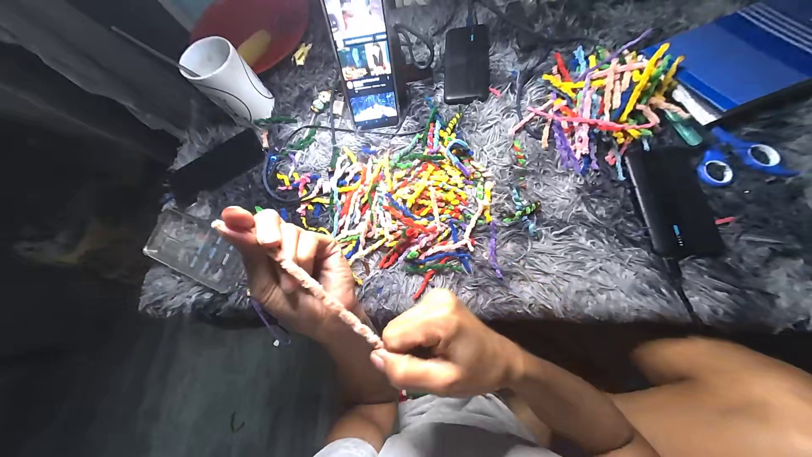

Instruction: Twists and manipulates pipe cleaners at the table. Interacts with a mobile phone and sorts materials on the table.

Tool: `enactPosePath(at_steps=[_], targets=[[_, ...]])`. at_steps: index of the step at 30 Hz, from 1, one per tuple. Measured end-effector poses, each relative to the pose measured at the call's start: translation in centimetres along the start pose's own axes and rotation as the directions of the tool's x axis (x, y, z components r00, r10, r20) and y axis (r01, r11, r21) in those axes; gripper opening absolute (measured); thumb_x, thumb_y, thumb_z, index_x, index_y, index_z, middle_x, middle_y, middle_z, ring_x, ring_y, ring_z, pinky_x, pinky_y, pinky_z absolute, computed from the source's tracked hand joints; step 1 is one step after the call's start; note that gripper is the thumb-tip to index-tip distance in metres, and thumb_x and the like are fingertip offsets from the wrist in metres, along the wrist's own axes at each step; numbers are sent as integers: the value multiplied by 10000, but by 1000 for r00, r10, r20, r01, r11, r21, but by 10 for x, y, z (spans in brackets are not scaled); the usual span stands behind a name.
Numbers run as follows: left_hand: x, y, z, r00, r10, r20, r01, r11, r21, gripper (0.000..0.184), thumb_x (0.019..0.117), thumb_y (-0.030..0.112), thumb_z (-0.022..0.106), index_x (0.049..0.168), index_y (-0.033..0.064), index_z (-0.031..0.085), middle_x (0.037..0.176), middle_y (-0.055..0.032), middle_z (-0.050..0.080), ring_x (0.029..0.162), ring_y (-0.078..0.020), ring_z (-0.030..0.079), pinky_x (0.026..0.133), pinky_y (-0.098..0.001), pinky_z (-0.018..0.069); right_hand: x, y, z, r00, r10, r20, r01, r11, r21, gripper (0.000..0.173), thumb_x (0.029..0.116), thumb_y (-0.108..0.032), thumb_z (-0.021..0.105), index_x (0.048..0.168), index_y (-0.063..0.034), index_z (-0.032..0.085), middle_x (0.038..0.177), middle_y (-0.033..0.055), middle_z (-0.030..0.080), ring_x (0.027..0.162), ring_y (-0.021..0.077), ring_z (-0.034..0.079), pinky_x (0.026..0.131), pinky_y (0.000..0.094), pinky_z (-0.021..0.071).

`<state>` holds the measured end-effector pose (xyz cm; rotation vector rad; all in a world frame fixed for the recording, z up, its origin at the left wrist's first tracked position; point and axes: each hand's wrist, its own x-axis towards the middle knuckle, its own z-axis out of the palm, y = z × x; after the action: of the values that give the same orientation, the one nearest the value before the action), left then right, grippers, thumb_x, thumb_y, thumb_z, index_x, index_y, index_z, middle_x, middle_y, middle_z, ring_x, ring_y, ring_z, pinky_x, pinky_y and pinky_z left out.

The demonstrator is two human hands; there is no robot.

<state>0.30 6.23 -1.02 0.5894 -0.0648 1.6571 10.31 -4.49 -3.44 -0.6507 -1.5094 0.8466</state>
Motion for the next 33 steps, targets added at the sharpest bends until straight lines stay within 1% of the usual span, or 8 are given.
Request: enactPosePath(at_steps=[2, 5, 9, 13, 16, 23, 26, 33], targets=[[2, 2, 1, 1000, 0, -10, 0, 999, -46, 340, 1107, 151, 296, 1056, 42, 613, 739, 7, 606, 515, -30, 535, 474, -127, 458, -3, 3, 13, 989, -133, -68, 119, 976, -182, 316, 922, -20, 574, 612, -15, 519, 516, 71, 465, 462, 115, 446, 441, 251, 320], [1, 1, -9, 998, -62, 25, 64, 991, -114, 266, 1088, 125, 354, 1071, 33, 603, 798, -17, 630, 546, -40, 567, 502, -135, 492, -6, 2, 19, 949, -313, -30, 238, 779, -580, 274, 938, -65, 564, 665, -53, 559, 534, 47, 469, 458, 150, 469, 432, 271, 340], [1, -3, -11, 996, -85, 8, 86, 989, -123, 270, 1091, 128, 358, 1047, 35, 607, 779, -20, 620, 522, -39, 549, 477, -135, 476, -6, 0, 19, 922, -386, 5, 257, 602, -756, 280, 950, -82, 549, 671, -66, 562, 530, 32, 435, 449, 156, 421, 438, 272, 318], [2, -7, -7, 998, -54, -26, 52, 997, -63, 295, 1100, 133, 333, 1057, 50, 613, 799, 4, 624, 535, -12, 545, 484, -114, 467, -4, 0, 13, 924, -380, 32, 257, 560, -788, 282, 950, -84, 548, 670, -68, 575, 528, 31, 445, 449, 157, 427, 438, 277, 320], [4, -7, -11, 999, -34, -8, 34, 999, -42, 328, 1102, 133, 331, 1088, 32, 643, 851, -8, 670, 561, -18, 577, 505, -119, 484, -4, -3, 7, 950, -312, 23, 232, 653, -721, 279, 951, -91, 557, 675, -62, 588, 534, 38, 461, 450, 159, 448, 428, 281, 320], [18, 1, -7, 998, -29, -47, 34, 993, 109, 466, 1130, 246, 277, 827, 85, 593, 634, 33, 549, 436, -24, 460, 408, -126, 389, -8, -31, -12, 993, -110, 38, 114, 856, -504, 305, 950, -91, 573, 647, -72, 552, 530, 36, 450, 468, 141, 459, 435, 278, 315], [21, 9, -15, 1000, 3, -21, 1, 974, 227, 439, 1131, 231, 269, 873, 78, 590, 668, 14, 557, 445, -30, 460, 420, -129, 409, -9, -42, -15, 982, -164, -89, 81, 803, -590, 317, 974, -95, 571, 659, -65, 556, 538, 33, 441, 480, 131, 444, 450, 256, 310], [6, -11, -6, 996, 82, 18, -82, 903, 421, 397, 1133, 257, 279, 943, 126, 602, 708, 33, 593, 545, -42, 567, 506, -154, 499, -2, -22, -16, 974, 209, -93, -224, 796, -563, 519, 1057, -493, 483, 1068, -41, 740, 754, 55, 634, 633, 169, 595, 556, 330, 470]])
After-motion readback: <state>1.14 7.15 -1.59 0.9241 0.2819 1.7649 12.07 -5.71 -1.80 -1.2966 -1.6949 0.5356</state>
